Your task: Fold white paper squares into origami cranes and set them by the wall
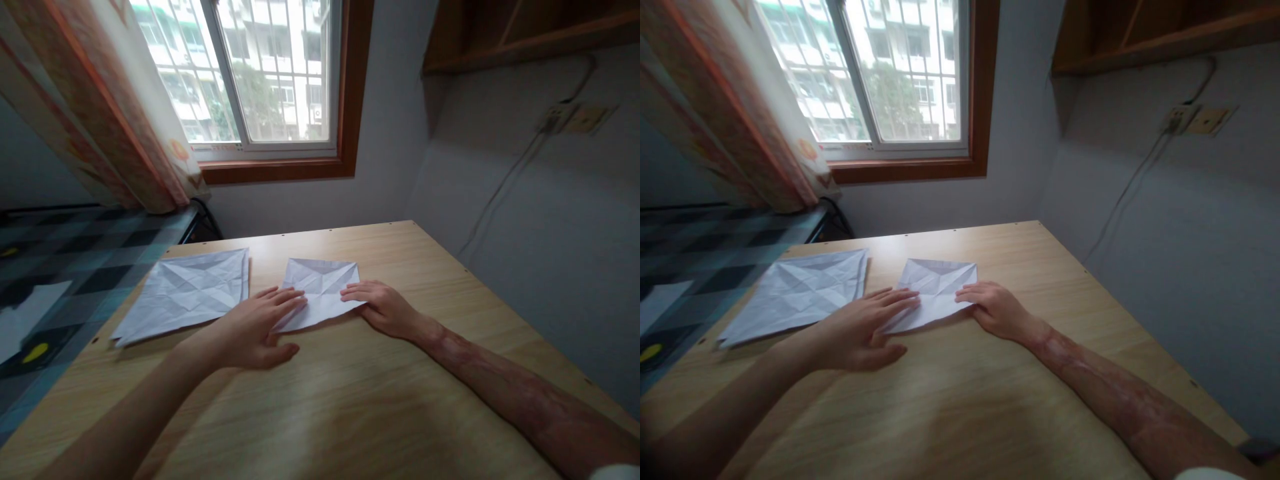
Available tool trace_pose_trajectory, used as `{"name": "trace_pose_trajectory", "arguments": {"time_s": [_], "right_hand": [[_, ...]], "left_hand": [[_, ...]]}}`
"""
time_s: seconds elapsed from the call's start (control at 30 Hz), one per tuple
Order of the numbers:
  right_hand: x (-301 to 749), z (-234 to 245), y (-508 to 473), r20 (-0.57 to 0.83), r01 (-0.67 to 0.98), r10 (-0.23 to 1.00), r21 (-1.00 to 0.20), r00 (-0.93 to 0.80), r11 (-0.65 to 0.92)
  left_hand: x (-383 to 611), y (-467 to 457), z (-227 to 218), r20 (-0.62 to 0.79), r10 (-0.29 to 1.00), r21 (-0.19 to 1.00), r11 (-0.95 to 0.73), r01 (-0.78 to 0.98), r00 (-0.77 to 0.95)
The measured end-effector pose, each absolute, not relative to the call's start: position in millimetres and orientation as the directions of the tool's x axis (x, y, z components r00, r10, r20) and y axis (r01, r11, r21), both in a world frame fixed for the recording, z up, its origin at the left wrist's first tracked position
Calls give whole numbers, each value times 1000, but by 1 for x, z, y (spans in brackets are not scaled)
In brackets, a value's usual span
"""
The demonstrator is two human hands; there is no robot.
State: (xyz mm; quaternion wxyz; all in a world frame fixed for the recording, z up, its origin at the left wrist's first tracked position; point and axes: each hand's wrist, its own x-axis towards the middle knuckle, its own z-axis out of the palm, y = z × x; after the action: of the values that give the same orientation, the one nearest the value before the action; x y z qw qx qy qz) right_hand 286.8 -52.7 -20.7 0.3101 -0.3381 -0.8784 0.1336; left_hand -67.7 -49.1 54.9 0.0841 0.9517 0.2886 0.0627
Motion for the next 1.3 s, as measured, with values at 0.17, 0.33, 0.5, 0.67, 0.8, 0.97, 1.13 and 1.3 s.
{"name": "trace_pose_trajectory", "arguments": {"time_s": [0.17, 0.33, 0.5, 0.67, 0.8, 0.97, 1.13, 1.3], "right_hand": [[288, -16, -55, 438, 486, 792, -627, -426, 609], [291, -23, -51, 329, 425, 899, -797, -288, 428], [290, -35, -41, 273, 240, 935, -915, -225, 325], [289, -41, -38, 330, 373, 938, -860, -111, 347], [288, -37, -41, 474, 547, 867, -689, -155, 475], [287, -29, -44, 507, 655, 765, -427, -397, 623], [285, -26, -48, 387, 687, 765, -348, -515, 638], [282, -22, -52, 384, 726, 775, -300, -502, 619]], "left_hand": [[-69, -42, 55, 66, 637, 346, -737, 581, 768], [-69, -34, 43, 84, 781, 509, -567, 648, 619], [-63, -31, 23, 148, 882, 630, -433, 645, 448], [-56, -37, 11, 191, 922, 643, -378, 666, 337], [-51, -44, 7, 274, 930, 543, -361, 758, 246], [-46, -46, 6, 386, 763, 319, -638, 701, 519], [-46, -47, 5, 242, 607, 283, -790, 544, 757], [-46, -50, 3, 238, 656, 238, -754, 612, 716]]}}
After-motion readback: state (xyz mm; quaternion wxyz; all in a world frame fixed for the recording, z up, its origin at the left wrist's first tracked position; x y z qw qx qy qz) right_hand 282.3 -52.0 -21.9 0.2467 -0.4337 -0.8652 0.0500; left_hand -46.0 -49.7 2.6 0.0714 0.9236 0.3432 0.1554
